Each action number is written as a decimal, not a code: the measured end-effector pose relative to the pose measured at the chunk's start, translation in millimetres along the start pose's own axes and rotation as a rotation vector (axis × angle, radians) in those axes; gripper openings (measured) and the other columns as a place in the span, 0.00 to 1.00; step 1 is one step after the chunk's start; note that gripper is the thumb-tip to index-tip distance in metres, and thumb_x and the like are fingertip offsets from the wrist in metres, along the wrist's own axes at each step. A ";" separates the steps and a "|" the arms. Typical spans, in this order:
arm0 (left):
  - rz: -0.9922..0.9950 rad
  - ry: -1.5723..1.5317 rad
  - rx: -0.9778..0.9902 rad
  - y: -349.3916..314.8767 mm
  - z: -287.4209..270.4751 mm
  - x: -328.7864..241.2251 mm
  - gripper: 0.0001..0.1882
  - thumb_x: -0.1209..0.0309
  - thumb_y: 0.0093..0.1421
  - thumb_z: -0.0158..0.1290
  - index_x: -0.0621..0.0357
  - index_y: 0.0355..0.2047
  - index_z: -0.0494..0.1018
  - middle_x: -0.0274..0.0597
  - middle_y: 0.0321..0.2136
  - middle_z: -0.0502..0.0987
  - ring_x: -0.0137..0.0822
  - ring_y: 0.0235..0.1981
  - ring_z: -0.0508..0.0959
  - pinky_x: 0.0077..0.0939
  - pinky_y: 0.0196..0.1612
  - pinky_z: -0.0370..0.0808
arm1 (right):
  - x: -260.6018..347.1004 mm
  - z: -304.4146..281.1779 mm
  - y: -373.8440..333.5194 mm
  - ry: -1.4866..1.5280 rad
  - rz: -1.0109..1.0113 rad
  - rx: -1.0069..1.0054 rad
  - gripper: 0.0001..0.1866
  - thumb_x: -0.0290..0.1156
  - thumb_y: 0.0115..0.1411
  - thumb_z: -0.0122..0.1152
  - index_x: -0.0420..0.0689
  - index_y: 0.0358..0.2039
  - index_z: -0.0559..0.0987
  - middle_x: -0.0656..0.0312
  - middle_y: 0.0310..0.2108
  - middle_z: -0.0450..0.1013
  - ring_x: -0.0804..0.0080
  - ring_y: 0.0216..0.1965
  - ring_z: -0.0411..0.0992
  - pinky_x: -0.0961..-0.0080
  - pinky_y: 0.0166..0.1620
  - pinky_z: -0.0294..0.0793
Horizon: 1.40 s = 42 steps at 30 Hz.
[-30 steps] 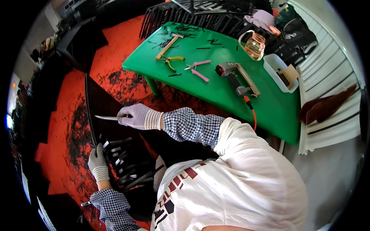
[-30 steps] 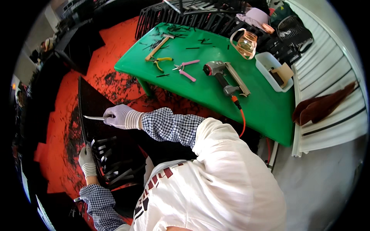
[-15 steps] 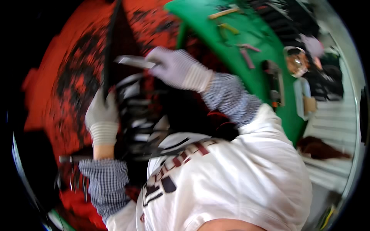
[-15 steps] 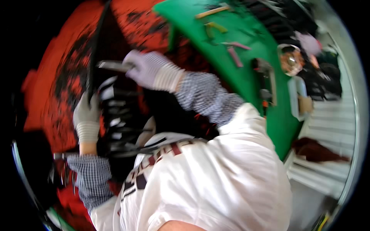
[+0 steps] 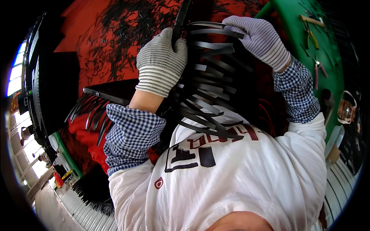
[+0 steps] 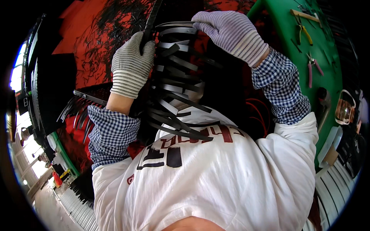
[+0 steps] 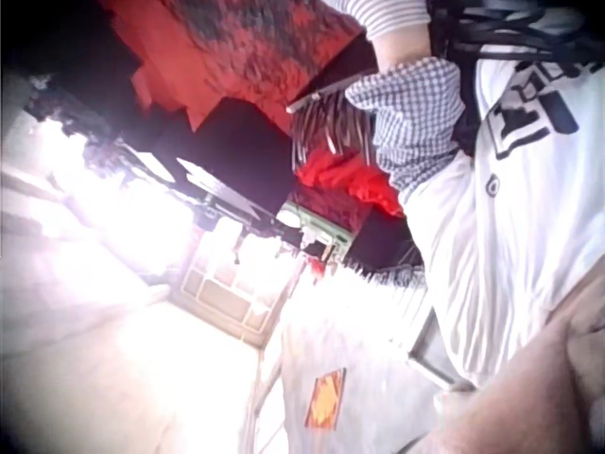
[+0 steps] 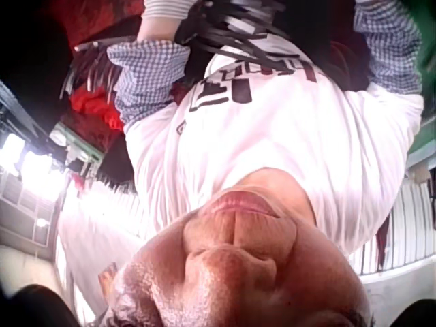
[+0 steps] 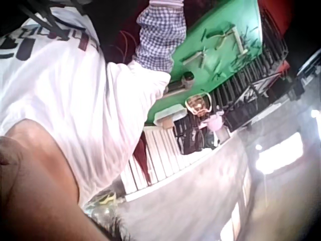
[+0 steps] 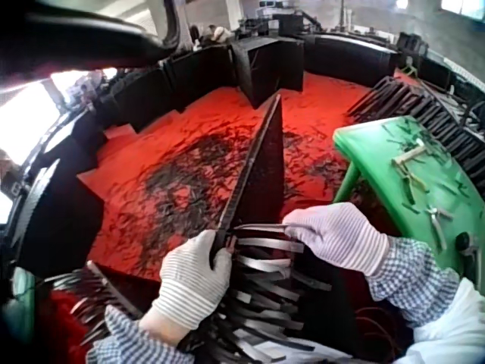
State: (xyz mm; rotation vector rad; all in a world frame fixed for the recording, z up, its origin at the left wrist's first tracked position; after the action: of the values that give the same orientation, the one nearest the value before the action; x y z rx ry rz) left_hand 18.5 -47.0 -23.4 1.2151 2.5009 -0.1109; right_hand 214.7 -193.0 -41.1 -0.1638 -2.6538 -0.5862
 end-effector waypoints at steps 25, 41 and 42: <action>0.015 -0.091 -0.034 -13.2 -4.8 11.7 0.15 0.61 0.62 0.51 0.60 0.38 0.76 0.49 0.28 0.79 0.49 0.29 0.81 0.42 0.35 0.78 | -16.6 13.4 26.5 0.059 -0.245 0.138 0.14 0.29 0.63 0.59 0.43 0.49 0.79 0.57 0.42 0.80 0.62 0.43 0.80 0.72 0.49 0.80; -0.008 -0.042 0.024 -12.6 -5.8 11.1 0.16 0.62 0.63 0.53 0.60 0.44 0.77 0.50 0.31 0.81 0.45 0.30 0.82 0.35 0.37 0.79 | 23.5 -9.8 49.4 0.040 -0.307 0.096 0.07 0.29 0.58 0.63 0.43 0.37 0.81 0.59 0.23 0.76 0.62 0.21 0.75 0.72 0.24 0.74; -0.010 -0.043 0.024 -12.5 -5.2 11.5 0.16 0.62 0.63 0.53 0.60 0.44 0.77 0.50 0.31 0.81 0.45 0.30 0.82 0.35 0.37 0.79 | 23.7 -10.2 50.1 0.046 -0.314 0.099 0.07 0.28 0.58 0.63 0.44 0.37 0.81 0.59 0.23 0.76 0.63 0.21 0.75 0.73 0.24 0.74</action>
State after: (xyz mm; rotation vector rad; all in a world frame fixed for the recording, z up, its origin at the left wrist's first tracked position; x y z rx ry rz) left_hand 0.9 -45.1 -23.6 1.1966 2.4760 -0.1683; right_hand 207.1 -151.4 -3.8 0.2970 -2.6745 -0.5455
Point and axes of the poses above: each hand's wrist, its own y-axis towards the middle knuckle, its own z-axis out of the palm, x = y × z, the point moved 3 cm from there along y, towards the middle knuckle
